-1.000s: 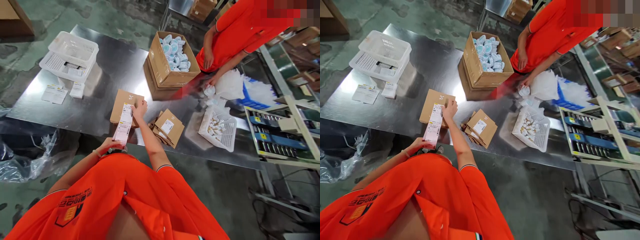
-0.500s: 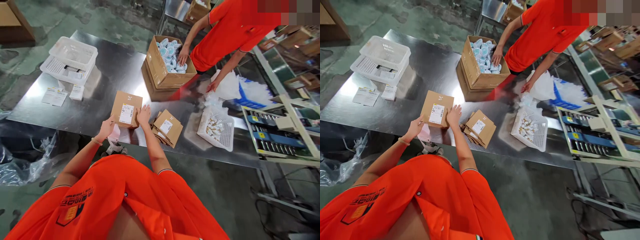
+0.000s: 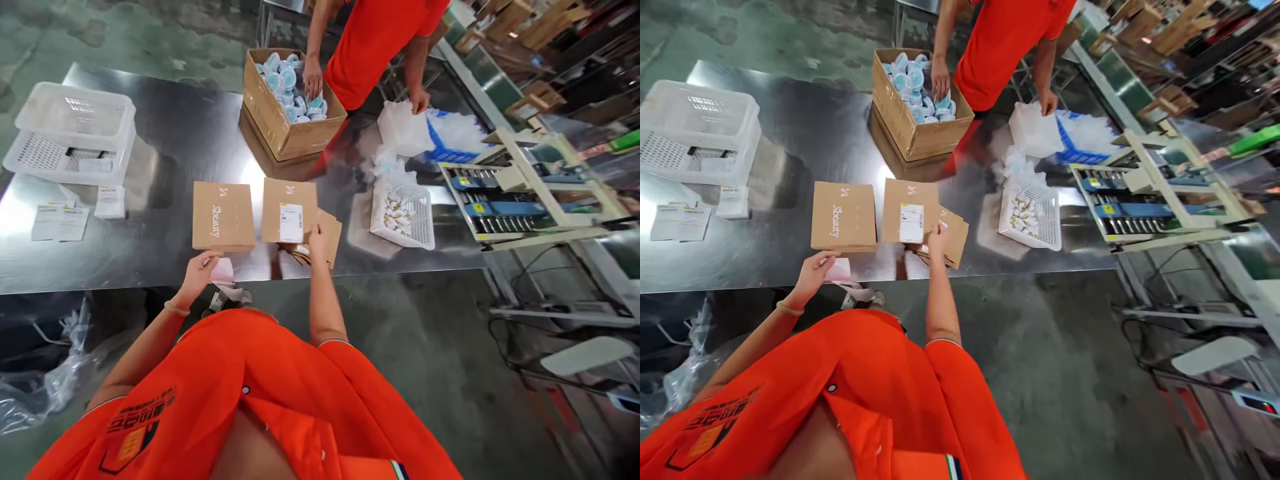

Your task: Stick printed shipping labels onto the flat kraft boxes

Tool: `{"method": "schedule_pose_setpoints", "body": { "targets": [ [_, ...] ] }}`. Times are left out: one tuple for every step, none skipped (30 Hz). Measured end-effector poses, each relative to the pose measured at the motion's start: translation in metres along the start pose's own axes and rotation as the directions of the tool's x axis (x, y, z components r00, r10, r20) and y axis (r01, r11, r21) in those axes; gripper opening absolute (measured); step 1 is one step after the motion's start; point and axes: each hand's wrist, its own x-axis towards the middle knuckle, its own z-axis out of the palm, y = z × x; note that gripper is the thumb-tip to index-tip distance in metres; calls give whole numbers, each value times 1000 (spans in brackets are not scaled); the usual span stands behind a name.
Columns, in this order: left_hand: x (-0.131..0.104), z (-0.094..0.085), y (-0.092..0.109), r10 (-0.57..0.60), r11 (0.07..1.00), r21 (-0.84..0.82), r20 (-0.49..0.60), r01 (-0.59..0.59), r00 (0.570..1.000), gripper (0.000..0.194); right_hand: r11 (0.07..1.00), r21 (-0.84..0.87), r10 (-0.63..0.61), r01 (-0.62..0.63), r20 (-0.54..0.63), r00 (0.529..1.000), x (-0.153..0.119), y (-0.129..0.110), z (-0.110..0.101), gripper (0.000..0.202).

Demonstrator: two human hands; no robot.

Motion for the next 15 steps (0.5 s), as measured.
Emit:
{"method": "schedule_pose_setpoints", "body": {
  "targets": [
    [-8, -1, -1, -46, 999, -19, 25, 47, 999, 40, 988, -114, 103, -107, -33, 994, 1, 8, -19, 38],
    [-16, -1, -1, -89, 995, -42, 54, 91, 995, 43, 960, -210, 177, -184, -55, 983, -3, 12, -33, 36],
    [-23, 0, 0, -119, 989, -73, 81, 125, 990, 48, 941, -264, 206, -210, -42, 978, -11, 9, -38, 34],
    [-28, 0, 1, -137, 982, -117, 101, 148, 986, 54, 956, -252, 166, -151, 37, 985, -24, 3, -37, 34],
    [-31, 2, 3, -147, 972, -171, 110, 164, 983, 60, 985, -164, 77, -47, 184, 980, -41, -7, -27, 34],
    [-33, 2, 5, -152, 958, -230, 110, 174, 982, 64, 999, -6, -47, 53, 361, 931, -63, -19, -13, 33],
    [-33, 3, 6, -154, 940, -293, 96, 176, 983, 66, 976, 195, -189, 93, 564, 804, -86, -32, 5, 30],
    [-31, 2, 7, -158, 918, -356, 68, 172, 985, 67, 937, 347, -298, 45, 723, 623, -110, -43, 25, 31],
    [-27, -1, 6, -173, 894, -416, 26, 168, 985, 67, 909, 416, -350, -35, 804, 481, -132, -52, 43, 29],
    [-23, -4, 5, -205, 868, -466, -26, 169, 978, 66, 891, 440, -368, -111, 844, 389, -151, -59, 58, 26],
    [-18, -8, 2, -258, 843, -506, -84, 182, 963, 63, 878, 444, -368, -177, 865, 341, -165, -65, 70, 27],
    [-15, -12, -1, -328, 816, -539, -136, 208, 935, 59, 866, 445, -358, -226, 869, 341, -174, -69, 78, 27],
    [-13, -16, -5, -403, 786, -569, -170, 244, 899, 55, 851, 456, -346, -260, 860, 375, -178, -73, 83, 25],
    [-12, -18, -8, -472, 751, -596, -183, 284, 863, 51, 833, 476, -337, -280, 840, 426, -178, -76, 85, 24],
    [-13, -18, -10, -515, 720, -618, -172, 315, 840, 49, 815, 503, -327, -288, 809, 488, -175, -81, 85, 25]
  ]
}}
